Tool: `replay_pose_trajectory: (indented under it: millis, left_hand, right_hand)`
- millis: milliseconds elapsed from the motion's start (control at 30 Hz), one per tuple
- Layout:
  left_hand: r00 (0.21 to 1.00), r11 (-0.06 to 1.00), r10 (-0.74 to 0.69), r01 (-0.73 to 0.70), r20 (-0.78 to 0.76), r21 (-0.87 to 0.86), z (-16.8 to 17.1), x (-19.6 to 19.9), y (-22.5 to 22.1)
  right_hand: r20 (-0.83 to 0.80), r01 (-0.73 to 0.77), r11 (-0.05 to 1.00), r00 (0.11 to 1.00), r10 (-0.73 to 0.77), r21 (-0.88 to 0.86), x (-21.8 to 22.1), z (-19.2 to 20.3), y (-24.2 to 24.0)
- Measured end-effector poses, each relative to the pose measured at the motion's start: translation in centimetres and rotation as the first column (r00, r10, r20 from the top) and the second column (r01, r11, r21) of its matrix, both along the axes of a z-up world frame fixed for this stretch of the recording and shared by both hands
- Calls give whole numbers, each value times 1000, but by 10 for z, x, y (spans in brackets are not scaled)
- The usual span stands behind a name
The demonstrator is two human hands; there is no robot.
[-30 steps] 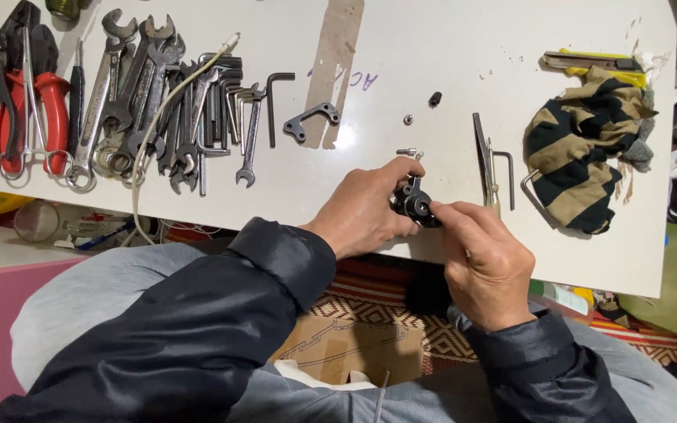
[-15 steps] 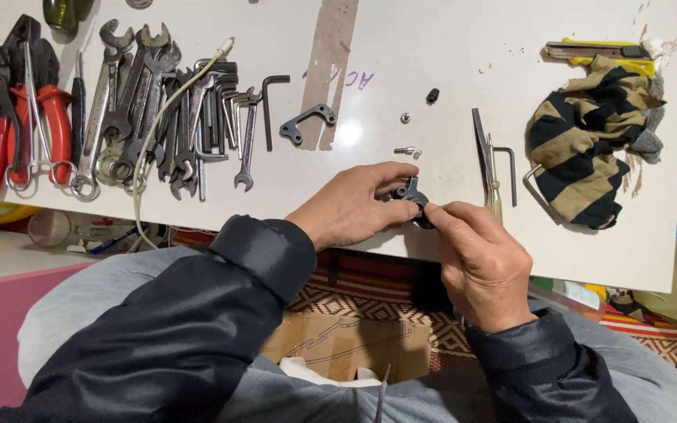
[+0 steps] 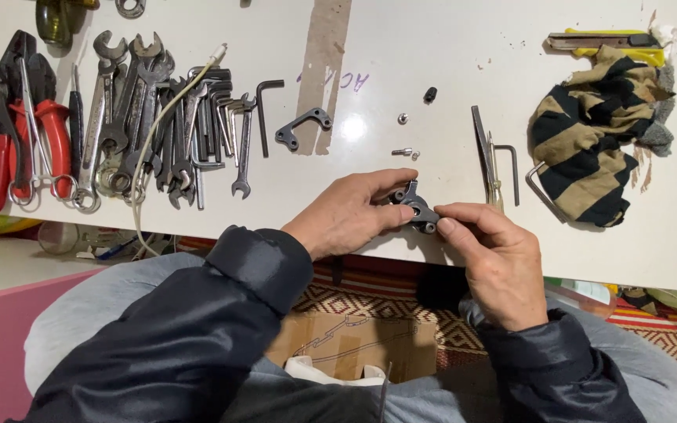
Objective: Repairing and assembling a bicycle disc brake caliper on a workbench using various hand tools.
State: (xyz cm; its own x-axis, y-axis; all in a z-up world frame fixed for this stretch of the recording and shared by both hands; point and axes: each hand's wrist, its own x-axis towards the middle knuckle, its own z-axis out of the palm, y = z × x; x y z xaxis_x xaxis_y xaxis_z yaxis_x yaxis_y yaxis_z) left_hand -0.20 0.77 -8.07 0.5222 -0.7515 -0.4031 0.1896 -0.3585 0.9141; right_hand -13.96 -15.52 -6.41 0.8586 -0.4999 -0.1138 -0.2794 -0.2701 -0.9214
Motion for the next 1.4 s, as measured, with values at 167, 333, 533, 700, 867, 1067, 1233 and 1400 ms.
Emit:
replay_pose_trajectory:
  millis: [167, 333, 533, 700, 867, 1067, 1233, 1400]
  left_hand:
    - [1000, 1000, -2, 2, -10, -3, 2, 1, 0]
    - [999, 999, 16, -17, -36, -35, 2, -4, -1]
    - [994, 992, 110, -110, -16, -63, -3, -18, 2]
    - [944, 948, 316, -308, 99, -82, 5, -50, 8]
    - [869, 905, 407, -342, 281, -252, -7, -73, 2]
    - [799, 830, 536, -441, 273, -341, -20, -90, -4]
    - [802, 799, 569, -488, 182, -351, -24, -92, -4]
    - [783, 771, 605, -529, 146, -354, -27, -91, -6]
  right_hand:
    - [-56, 86, 982, 995, -77, 167, 3, -5, 2]
    - [-83, 147, 957, 988, -130, 250, 7, 0, 10]
    - [-102, 220, 892, 975, -195, 395, 12, -3, 12]
    - [-128, 258, 891, 966, -226, 375, 16, 4, 15]
    - [-123, 256, 894, 966, -226, 368, 16, -3, 10]
    - [-121, 248, 908, 968, -220, 338, 16, -1, 10]
    - [-115, 231, 914, 972, -204, 333, 17, -1, 9]
    - [-106, 188, 929, 981, -162, 319, 17, -3, 5]
